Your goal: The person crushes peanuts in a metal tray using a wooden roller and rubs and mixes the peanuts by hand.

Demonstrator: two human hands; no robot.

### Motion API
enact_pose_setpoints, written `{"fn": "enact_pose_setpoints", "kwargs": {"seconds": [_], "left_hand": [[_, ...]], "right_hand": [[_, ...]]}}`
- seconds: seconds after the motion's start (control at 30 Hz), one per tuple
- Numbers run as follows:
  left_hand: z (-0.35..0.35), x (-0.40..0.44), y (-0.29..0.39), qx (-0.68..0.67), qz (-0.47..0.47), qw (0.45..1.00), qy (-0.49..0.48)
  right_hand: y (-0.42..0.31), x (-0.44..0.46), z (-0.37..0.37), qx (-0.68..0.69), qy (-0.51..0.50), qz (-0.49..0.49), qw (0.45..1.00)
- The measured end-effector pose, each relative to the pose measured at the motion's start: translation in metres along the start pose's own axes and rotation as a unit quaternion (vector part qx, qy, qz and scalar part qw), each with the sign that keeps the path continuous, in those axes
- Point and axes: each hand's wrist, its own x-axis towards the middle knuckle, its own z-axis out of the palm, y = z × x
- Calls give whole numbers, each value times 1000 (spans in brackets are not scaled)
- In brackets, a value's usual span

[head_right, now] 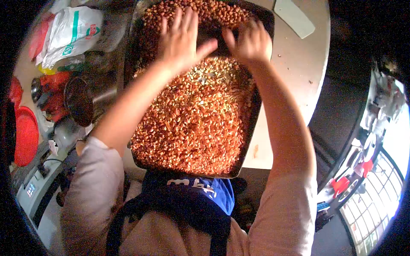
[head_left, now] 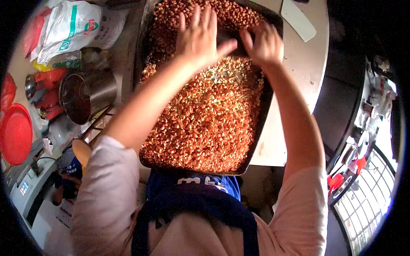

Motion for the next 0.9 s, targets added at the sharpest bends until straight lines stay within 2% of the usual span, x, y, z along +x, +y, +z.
{"fn": "enact_pose_setpoints", "kwargs": {"seconds": [0.03,0.07,0.13,0.2,0.23,0.27,0.33,0.37,0.4,0.43,0.47,0.5,0.53,0.57,0.6,0.63,0.67,0.73,0.8,0.83,0.87,0.9], "left_hand": [[-7,-24,8,-7,30,1000,-1],[-6,-51,15,-14,60,998,-2],[9,-99,20,-62,103,992,-25],[4,-112,21,-28,120,992,-40],[12,-99,21,-32,107,993,-20],[15,-81,18,-29,87,996,-9],[15,-24,4,-108,52,992,36],[27,1,-6,-130,40,986,99],[34,29,-17,-151,30,979,136],[6,46,-18,-146,-34,989,4],[-17,60,-16,-138,-96,977,-129],[-14,57,-12,-140,-94,977,-130],[-7,52,-11,-63,-74,991,-94],[0,44,-10,15,-52,997,-55],[21,23,-13,-21,37,984,173],[19,3,-6,-22,50,992,113],[12,-20,2,-22,61,996,55],[9,-44,6,-25,86,996,-12],[18,-32,-2,46,91,994,-36],[4,-23,-5,10,73,994,-86],[-10,-20,-10,-30,56,989,-134],[-18,-26,-19,-44,58,991,-110]], "right_hand": [[-13,-19,-24,-8,-91,37,995],[-30,-9,-75,72,-226,87,968],[-42,-65,-79,35,-126,29,991],[-48,-76,-86,24,-146,41,988],[-42,-66,-78,4,-157,41,987],[-34,-35,-77,32,-236,75,968],[1,-1,-20,31,-124,17,992],[16,19,0,44,-148,3,988],[23,41,3,69,-253,44,964],[29,64,6,82,-354,88,928],[33,66,20,115,-276,121,947],[23,68,6,109,-301,144,936],[15,71,-10,104,-326,167,925],[13,45,-4,57,-195,95,974],[10,17,3,8,-57,18,998],[-4,6,-21,6,-72,11,997],[-19,9,-61,22,-253,59,965],[-30,-7,-78,30,-199,25,979],[-24,1,-70,3,-316,38,948],[-27,23,-75,26,-409,69,909],[-36,36,-79,0,-411,37,911],[-46,44,-83,12,-399,38,916]]}}
